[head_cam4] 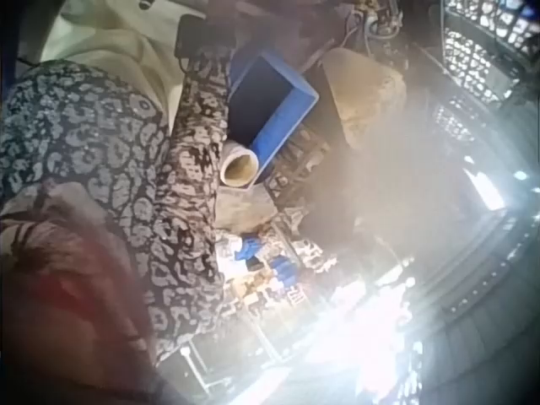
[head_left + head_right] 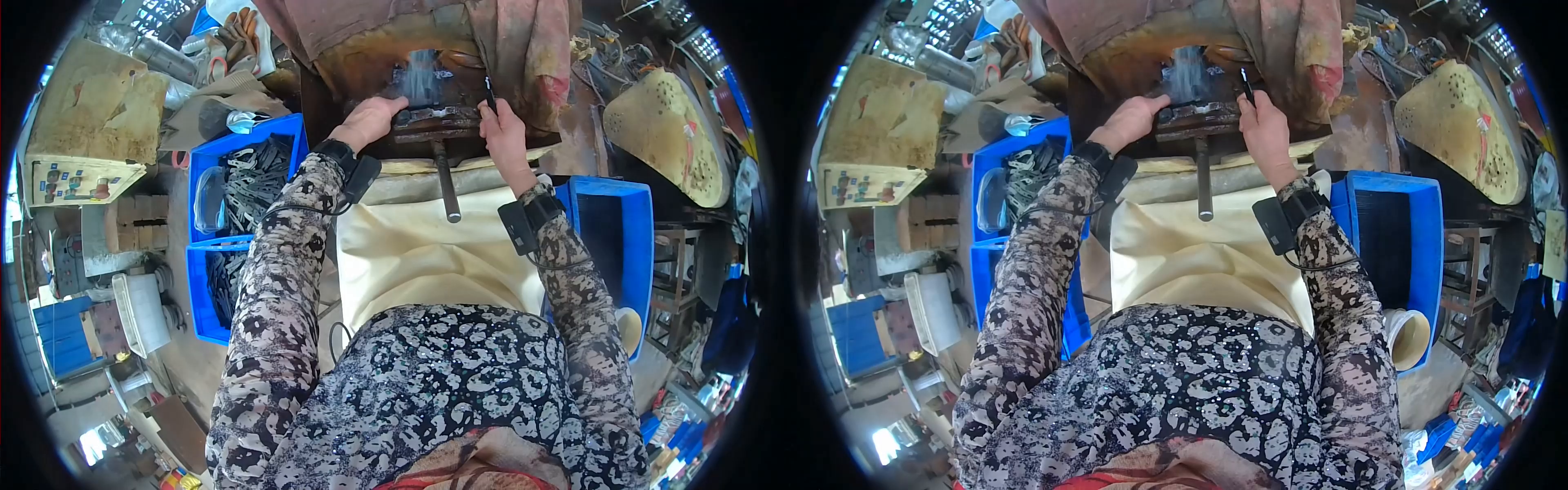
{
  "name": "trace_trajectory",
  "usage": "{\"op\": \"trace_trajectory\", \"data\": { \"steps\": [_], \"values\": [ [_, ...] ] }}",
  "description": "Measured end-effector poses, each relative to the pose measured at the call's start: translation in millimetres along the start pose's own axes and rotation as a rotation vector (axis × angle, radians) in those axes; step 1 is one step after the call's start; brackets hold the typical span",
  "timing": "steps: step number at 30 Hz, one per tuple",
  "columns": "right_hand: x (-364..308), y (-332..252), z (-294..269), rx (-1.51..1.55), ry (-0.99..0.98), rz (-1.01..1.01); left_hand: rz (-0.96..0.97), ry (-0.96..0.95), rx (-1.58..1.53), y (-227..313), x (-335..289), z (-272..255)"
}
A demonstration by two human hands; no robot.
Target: The person picks up a metal piece from a blue bin, places it into a machine, and brushes it. They then remove the piece and place it into a different blue bin.
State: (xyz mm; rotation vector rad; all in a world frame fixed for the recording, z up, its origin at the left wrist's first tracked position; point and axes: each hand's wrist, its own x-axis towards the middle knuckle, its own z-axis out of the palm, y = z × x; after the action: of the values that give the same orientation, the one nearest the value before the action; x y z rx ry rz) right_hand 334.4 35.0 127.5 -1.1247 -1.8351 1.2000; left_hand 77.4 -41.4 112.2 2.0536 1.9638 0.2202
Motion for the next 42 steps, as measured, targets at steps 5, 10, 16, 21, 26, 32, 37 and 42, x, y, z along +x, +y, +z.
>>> {"op": "trace_trajectory", "data": {
  "steps": [5, 10, 16, 21, 26, 32, 37, 42],
  "values": [
    [2, -6, 0, -0.032, 0.016, -0.008, 0.058, 0.113, -0.043, -7, 5, 3],
    [4, 6, 5, -0.082, 0.033, -0.055, 0.075, 0.075, -0.037, -15, 10, 14],
    [4, 12, 5, -0.179, 0.045, -0.069, 0.092, 0.059, 0.008, -20, 2, 4],
    [5, 13, 4, -0.292, 0.106, -0.101, 0.05, -0.031, 0.13, 6, -20, -26],
    [6, 24, 2, -0.363, 0.168, -0.099, 0.289, 0.318, -0.042, 85, -63, -41],
    [5, 12, 6, -0.42, 0.194, -0.093, 0.527, 0.103, -0.111, 139, -88, -15],
    [5, 11, 6, -0.419, 0.225, -0.121, 0.523, 0.188, -0.186, 135, -79, -20],
    [4, 6, 3, -0.464, 0.22, -0.083, 0.25, 0.781, -0.418, 118, -15, -67]
  ]
}}
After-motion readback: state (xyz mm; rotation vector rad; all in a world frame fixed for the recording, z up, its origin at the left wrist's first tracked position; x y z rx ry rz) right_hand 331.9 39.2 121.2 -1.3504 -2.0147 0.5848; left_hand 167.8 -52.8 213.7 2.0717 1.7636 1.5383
